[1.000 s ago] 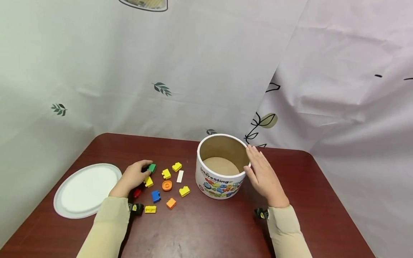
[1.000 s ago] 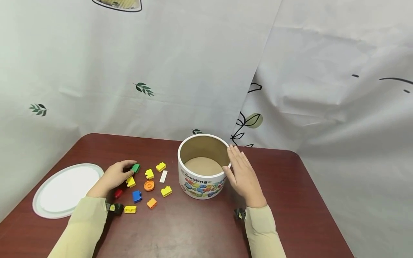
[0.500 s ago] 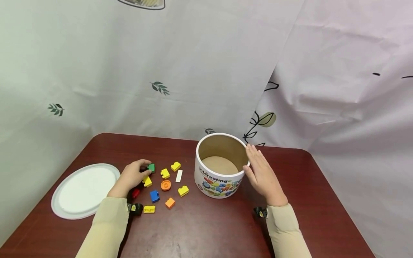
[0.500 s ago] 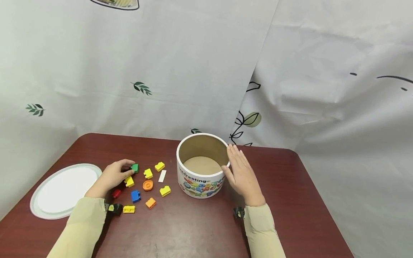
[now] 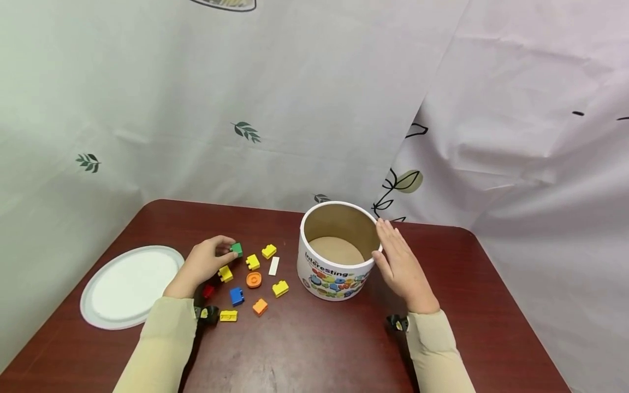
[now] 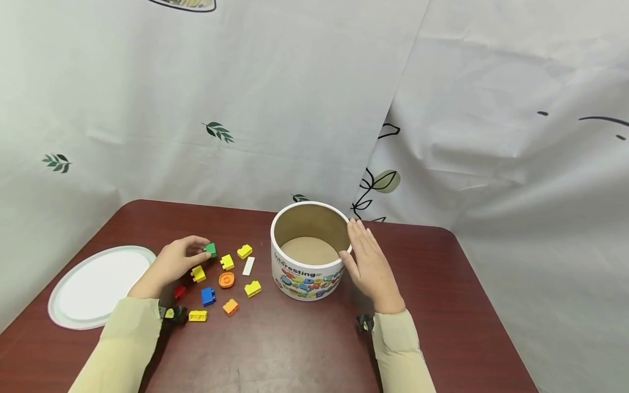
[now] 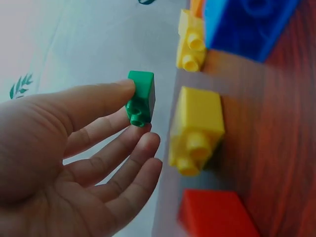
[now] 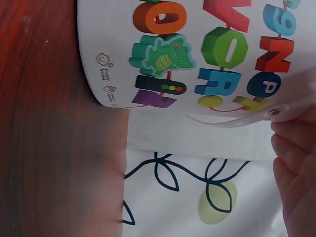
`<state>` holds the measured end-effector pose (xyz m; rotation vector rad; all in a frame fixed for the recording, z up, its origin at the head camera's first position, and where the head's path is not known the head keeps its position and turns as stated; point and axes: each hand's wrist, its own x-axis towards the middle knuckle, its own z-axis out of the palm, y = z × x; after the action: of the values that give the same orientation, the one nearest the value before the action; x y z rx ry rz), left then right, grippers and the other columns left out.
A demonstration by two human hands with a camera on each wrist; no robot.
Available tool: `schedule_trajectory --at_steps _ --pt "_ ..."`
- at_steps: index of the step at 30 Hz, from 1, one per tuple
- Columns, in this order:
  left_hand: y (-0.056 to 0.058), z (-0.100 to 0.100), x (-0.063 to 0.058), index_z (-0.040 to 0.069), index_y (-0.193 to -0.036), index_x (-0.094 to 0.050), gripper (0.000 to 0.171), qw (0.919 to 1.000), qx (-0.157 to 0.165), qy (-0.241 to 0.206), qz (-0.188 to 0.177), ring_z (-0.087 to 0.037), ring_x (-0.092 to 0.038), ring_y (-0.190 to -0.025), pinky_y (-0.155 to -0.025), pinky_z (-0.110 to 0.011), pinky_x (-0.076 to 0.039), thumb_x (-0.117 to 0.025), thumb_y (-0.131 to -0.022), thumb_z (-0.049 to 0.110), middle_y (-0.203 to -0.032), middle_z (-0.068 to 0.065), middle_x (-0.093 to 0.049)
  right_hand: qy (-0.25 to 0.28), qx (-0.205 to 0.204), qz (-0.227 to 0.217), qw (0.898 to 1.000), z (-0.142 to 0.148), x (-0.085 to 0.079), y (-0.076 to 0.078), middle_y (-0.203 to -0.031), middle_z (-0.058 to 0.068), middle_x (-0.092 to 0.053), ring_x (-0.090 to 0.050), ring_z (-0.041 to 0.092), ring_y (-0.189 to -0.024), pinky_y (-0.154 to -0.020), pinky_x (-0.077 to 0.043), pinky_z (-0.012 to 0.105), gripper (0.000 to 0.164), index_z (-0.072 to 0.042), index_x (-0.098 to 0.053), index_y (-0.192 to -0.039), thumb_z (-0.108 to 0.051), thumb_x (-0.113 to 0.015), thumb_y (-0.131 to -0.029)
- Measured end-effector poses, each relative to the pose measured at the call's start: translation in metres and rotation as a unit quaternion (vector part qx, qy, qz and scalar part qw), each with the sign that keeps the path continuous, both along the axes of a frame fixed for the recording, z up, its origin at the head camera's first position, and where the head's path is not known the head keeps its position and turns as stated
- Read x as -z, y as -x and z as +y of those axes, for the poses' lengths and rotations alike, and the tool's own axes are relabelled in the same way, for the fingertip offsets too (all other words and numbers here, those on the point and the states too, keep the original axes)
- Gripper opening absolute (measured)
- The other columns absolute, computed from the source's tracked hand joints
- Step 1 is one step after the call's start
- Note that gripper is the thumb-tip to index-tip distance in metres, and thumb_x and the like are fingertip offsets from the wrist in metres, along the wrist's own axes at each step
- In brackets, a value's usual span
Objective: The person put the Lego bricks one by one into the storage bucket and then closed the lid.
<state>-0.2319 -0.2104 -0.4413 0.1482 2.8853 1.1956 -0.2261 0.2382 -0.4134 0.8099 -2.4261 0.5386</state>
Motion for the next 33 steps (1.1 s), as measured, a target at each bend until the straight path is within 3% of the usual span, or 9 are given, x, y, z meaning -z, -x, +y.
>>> schedule_trajectory --at_steps 13,25,33 --pt "-0.005 0.021 -0.022 0.006 -0.13 -0.062 0.041 0.9967 0.035 -0.065 0.033 -0.034 -0.064 -0.111 -0.095 -0.051 -0.054 -0.07 -0.098 0.029 -0.12 -0.015 -0.066 0.009 0.003 0.004 1.0 0.002 0.0 0.0 -0.154 0.023 -0.043 -0.036 0.038 -0.146 -0.125 -0.011 0.03 0.062 0.008 -0.04 -0.15 -0.039 -0.042 -0.109" --pt "-0.02 0.055 -0.037 0.008 -0.125 -0.065 0.035 0.9895 0.07 -0.095 0.083 -0.029 -0.066 -0.109 -0.093 -0.044 -0.056 -0.075 -0.093 0.019 -0.117 -0.01 -0.068 0.018 -0.003 0.0 1.0 0.0 0.003 0.001 -0.155 0.022 -0.042 -0.036 0.039 -0.145 -0.125 -0.012 0.031 0.061 0.007 -0.04 -0.151 -0.037 -0.044 -0.108" --pt "-0.023 0.08 -0.052 0.012 -0.122 -0.068 0.035 0.9814 0.103 -0.118 0.11 -0.024 -0.066 -0.108 -0.093 -0.044 -0.056 -0.08 -0.09 0.021 -0.116 -0.004 -0.068 0.02 0.002 -0.002 1.0 0.0 0.005 0.001 -0.155 0.022 -0.042 -0.037 0.04 -0.145 -0.124 -0.012 0.03 0.062 0.007 -0.04 -0.15 -0.038 -0.042 -0.109"
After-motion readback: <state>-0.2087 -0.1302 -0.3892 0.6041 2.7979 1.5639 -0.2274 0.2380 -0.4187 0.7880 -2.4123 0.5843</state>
